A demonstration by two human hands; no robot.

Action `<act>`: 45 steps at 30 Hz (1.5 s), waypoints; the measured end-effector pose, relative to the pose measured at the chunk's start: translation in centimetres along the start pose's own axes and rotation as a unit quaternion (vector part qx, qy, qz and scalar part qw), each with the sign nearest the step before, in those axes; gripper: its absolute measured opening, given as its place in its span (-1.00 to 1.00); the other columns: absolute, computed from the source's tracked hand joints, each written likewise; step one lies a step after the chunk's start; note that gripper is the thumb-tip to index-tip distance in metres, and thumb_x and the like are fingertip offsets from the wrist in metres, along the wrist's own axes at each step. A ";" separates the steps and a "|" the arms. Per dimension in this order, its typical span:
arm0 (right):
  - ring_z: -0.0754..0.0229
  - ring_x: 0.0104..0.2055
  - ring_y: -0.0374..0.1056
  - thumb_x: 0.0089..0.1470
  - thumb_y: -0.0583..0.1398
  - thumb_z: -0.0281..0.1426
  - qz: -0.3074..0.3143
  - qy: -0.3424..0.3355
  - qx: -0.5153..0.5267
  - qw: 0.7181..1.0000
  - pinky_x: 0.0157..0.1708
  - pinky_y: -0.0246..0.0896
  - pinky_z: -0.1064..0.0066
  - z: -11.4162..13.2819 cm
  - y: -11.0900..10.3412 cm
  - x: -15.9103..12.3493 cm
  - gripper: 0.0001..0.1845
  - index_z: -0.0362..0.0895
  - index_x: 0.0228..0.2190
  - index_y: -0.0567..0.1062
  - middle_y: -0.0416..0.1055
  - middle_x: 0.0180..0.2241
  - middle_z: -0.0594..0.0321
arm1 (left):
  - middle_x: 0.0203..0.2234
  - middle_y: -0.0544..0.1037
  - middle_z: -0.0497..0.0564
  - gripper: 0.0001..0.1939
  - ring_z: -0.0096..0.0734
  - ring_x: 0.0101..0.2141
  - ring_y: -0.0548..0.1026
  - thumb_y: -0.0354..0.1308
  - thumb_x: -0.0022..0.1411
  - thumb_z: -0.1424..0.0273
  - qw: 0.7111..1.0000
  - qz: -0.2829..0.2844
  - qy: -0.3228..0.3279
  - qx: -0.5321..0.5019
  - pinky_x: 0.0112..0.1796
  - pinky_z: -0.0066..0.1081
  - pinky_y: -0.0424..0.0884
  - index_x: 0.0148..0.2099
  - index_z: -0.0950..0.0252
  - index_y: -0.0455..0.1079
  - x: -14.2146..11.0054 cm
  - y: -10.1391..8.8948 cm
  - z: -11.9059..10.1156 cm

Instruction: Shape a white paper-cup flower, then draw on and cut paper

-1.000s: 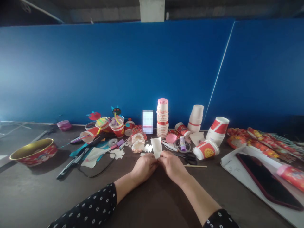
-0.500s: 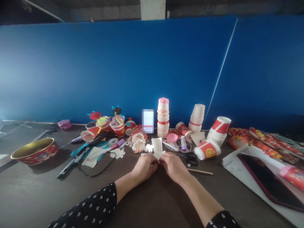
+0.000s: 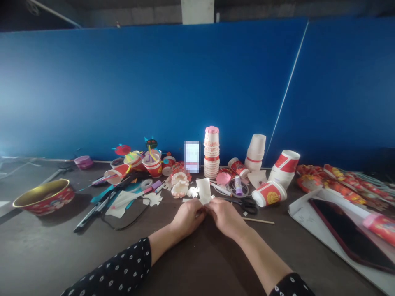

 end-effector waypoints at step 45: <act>0.17 -0.29 0.30 -0.12 0.21 -0.38 0.053 0.081 -0.134 0.986 -0.32 0.10 0.41 -2.1 -2.6 -2.2 -0.91 -0.07 -0.45 0.46 0.40 -0.41 0.26 | -0.34 0.43 0.02 -0.67 -0.35 -0.24 0.31 0.24 -0.15 0.34 0.970 0.077 0.221 -0.057 -0.14 -0.38 0.19 -0.27 0.30 0.32 -1.0 -6.0 0.7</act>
Point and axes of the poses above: each hand's wrist, its own x-axis towards the middle knuckle, its own y-axis out of the palm, z = x × y, the point moved 1 cm from there along x, towards the middle knuckle
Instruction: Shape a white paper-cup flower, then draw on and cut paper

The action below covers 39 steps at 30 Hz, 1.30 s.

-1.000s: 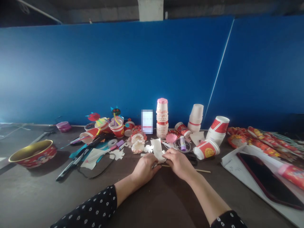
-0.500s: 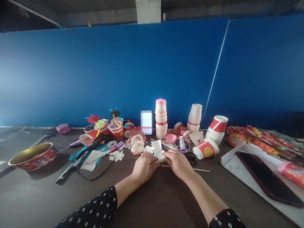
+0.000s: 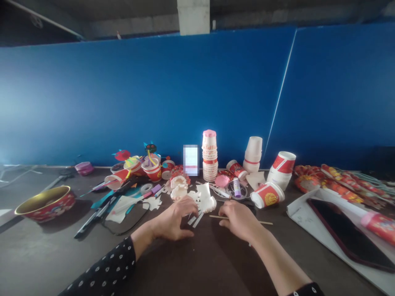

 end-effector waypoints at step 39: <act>0.24 -0.38 0.24 -0.04 0.02 -0.52 0.030 -0.053 0.036 0.998 -0.40 0.04 0.48 1.9 0.3 -0.3 -0.81 -0.13 -0.55 0.39 0.31 -0.48 0.26 | -0.46 0.41 0.01 -0.78 -0.42 -0.38 0.32 -0.06 0.21 0.33 0.992 -0.016 -0.046 0.117 -0.32 -0.44 0.23 -0.37 0.33 0.33 0.7 6.0 -1.1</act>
Point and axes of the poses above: each hand's wrist, its own x-axis towards the middle knuckle, its own y-axis out of the palm, z = x × y, the point moved 1 cm from there along x, towards the middle knuckle
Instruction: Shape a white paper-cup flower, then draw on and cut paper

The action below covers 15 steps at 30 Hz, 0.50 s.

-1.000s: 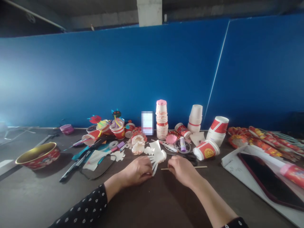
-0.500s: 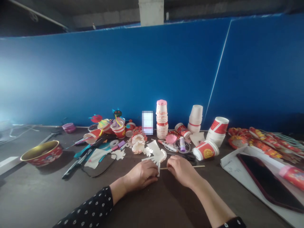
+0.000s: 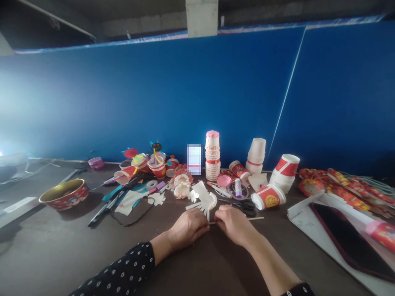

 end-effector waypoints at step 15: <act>0.26 -0.40 0.24 -0.04 0.02 -0.52 0.002 -0.001 0.031 1.000 -0.43 0.02 0.50 -0.1 0.3 0.1 -0.83 -0.12 -0.52 0.39 0.32 -0.45 0.27 | -0.48 0.41 0.00 -0.88 -0.46 -0.39 0.34 0.05 0.08 0.44 0.989 -0.016 -0.073 -0.131 -0.35 -0.52 0.25 -0.43 0.34 0.38 0.3 -0.3 0.2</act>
Point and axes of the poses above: each hand's wrist, its own x-axis towards the middle knuckle, its own y-axis out of the palm, z = x × y, the point moved 1 cm from there along x, towards the middle knuckle
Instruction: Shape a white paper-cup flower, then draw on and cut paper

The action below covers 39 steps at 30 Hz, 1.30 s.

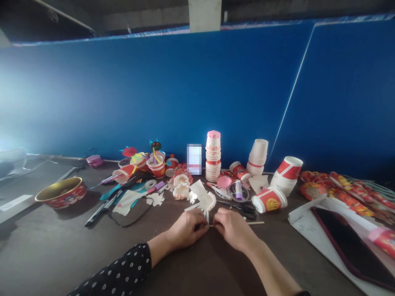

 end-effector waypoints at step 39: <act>0.27 -0.42 0.28 -0.05 0.05 -0.49 -0.034 0.119 -0.009 0.992 -0.44 0.03 0.50 2.0 1.8 0.4 -0.87 -0.12 -0.55 0.36 0.32 -0.48 0.28 | -0.46 0.35 0.01 -0.93 -0.41 -0.38 0.32 0.02 -0.04 0.56 0.992 -0.013 -0.118 -0.031 -0.36 -0.47 0.26 -0.50 0.33 0.28 0.3 0.4 -0.7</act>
Point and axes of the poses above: each hand's wrist, its own x-axis towards the middle knuckle, its own y-axis out of the palm, z = x × y, the point moved 1 cm from there along x, towards the middle knuckle
